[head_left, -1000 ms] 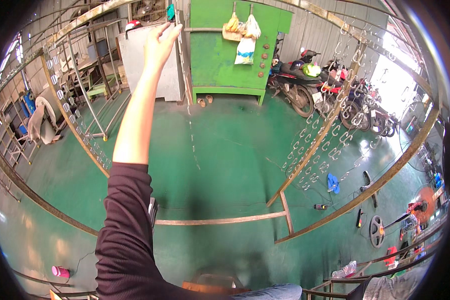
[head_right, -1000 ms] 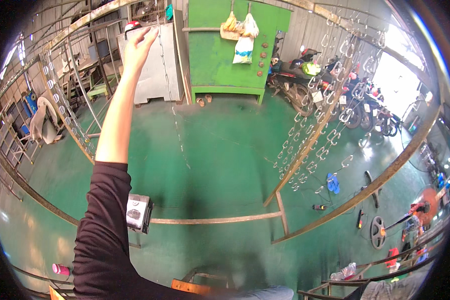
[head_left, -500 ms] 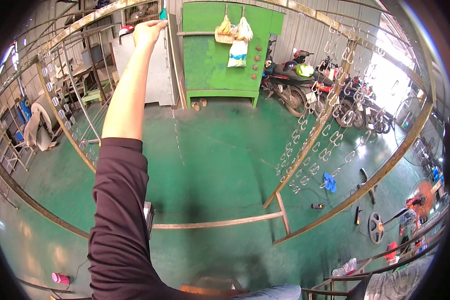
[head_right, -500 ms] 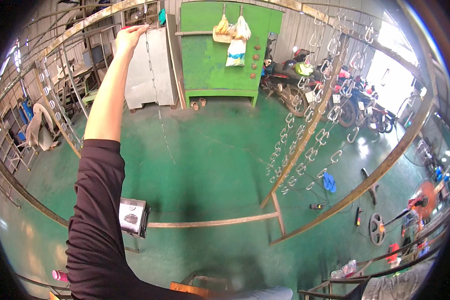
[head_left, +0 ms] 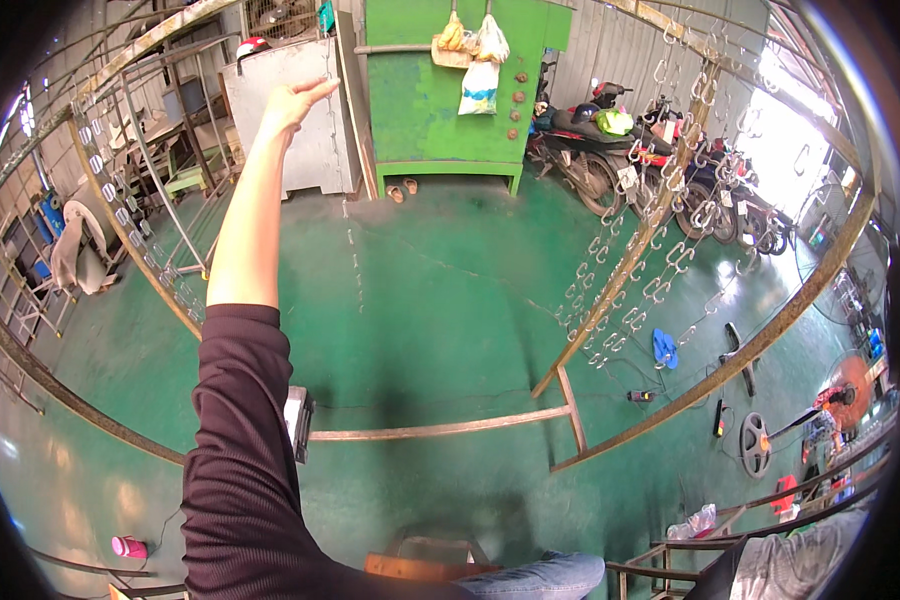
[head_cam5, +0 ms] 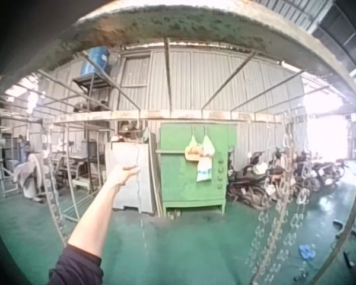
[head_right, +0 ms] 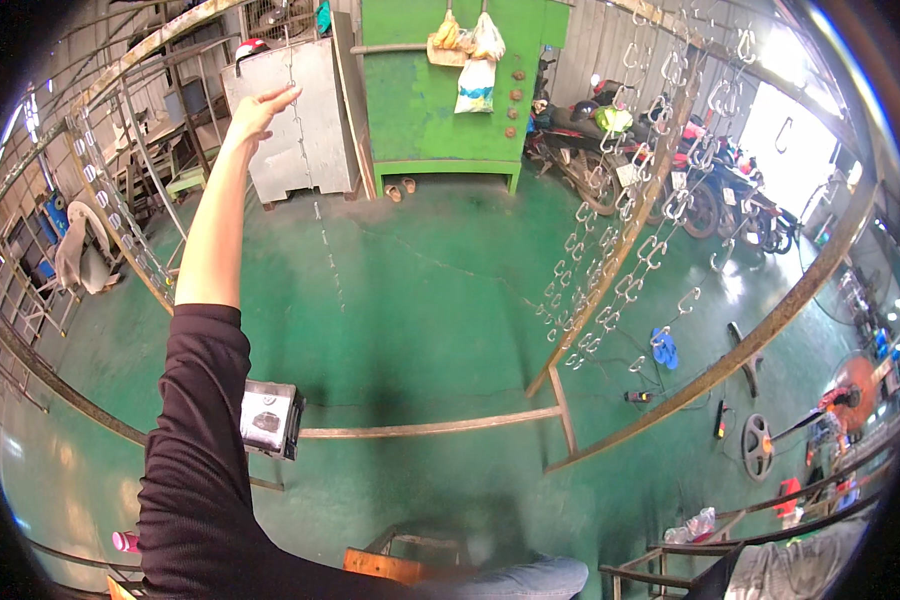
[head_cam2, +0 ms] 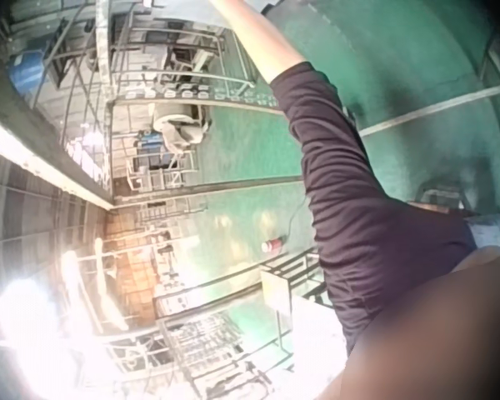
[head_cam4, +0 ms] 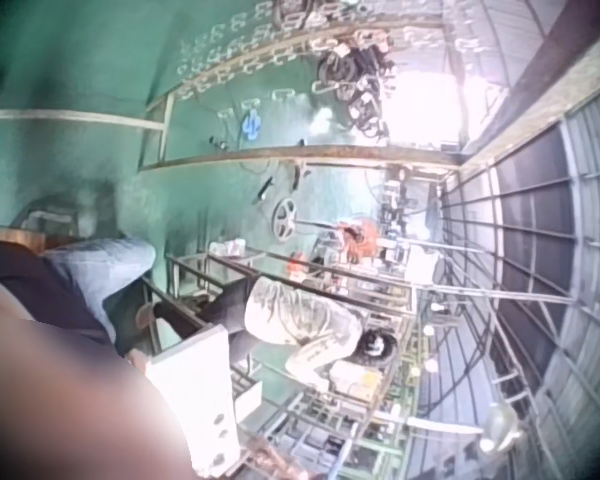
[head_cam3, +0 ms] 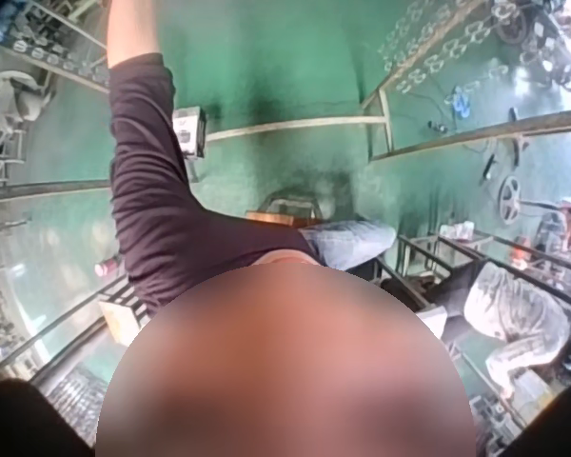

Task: The person pours metal hooks and fasteners from a black plastic bin onto a white table, then repeatedly picks up individual hooks and fasteners to join them by hand. The person continues assembling the small metal parts one at a time while seated at the table.

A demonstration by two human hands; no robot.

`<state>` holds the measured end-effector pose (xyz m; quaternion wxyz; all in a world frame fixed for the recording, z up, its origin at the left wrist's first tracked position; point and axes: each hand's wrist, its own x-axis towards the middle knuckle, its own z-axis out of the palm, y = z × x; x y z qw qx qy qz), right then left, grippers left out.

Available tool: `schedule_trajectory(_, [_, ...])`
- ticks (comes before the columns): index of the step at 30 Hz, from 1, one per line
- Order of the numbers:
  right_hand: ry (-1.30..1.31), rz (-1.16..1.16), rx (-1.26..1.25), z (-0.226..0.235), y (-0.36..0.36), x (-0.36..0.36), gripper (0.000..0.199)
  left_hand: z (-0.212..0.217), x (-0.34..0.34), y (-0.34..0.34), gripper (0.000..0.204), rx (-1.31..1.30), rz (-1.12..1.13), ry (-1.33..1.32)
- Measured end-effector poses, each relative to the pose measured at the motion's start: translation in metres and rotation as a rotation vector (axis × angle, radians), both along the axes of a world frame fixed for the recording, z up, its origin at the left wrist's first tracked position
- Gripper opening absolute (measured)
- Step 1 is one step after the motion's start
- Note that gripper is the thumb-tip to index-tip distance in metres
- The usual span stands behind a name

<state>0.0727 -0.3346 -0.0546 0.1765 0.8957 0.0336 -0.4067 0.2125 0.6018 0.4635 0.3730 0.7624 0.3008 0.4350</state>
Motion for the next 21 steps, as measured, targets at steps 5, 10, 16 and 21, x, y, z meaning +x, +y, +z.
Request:
schedule_trajectory(5, [-0.004, -0.007, 0.002, 0.000, 0.000, -0.001, 0.028, -0.024, 0.005, -0.008, 0.067, -0.060, -0.041, 0.053])
schedule_trajectory(10, [-0.006, -0.015, -0.002, 0.001, 0.000, -0.003, 0.028, -0.028, 0.011, -0.011, 0.063, -0.044, -0.069, 0.041])
schedule_trajectory(16, [-0.014, -0.020, -0.004, 0.001, -0.003, -0.002, 0.028, -0.030, 0.014, -0.011, 0.058, -0.036, -0.047, 0.042])
schedule_trajectory(21, [-0.017, -0.025, -0.002, 0.003, -0.008, -0.006, 0.029, -0.043, 0.008, -0.010, 0.067, -0.078, -0.052, 0.066])
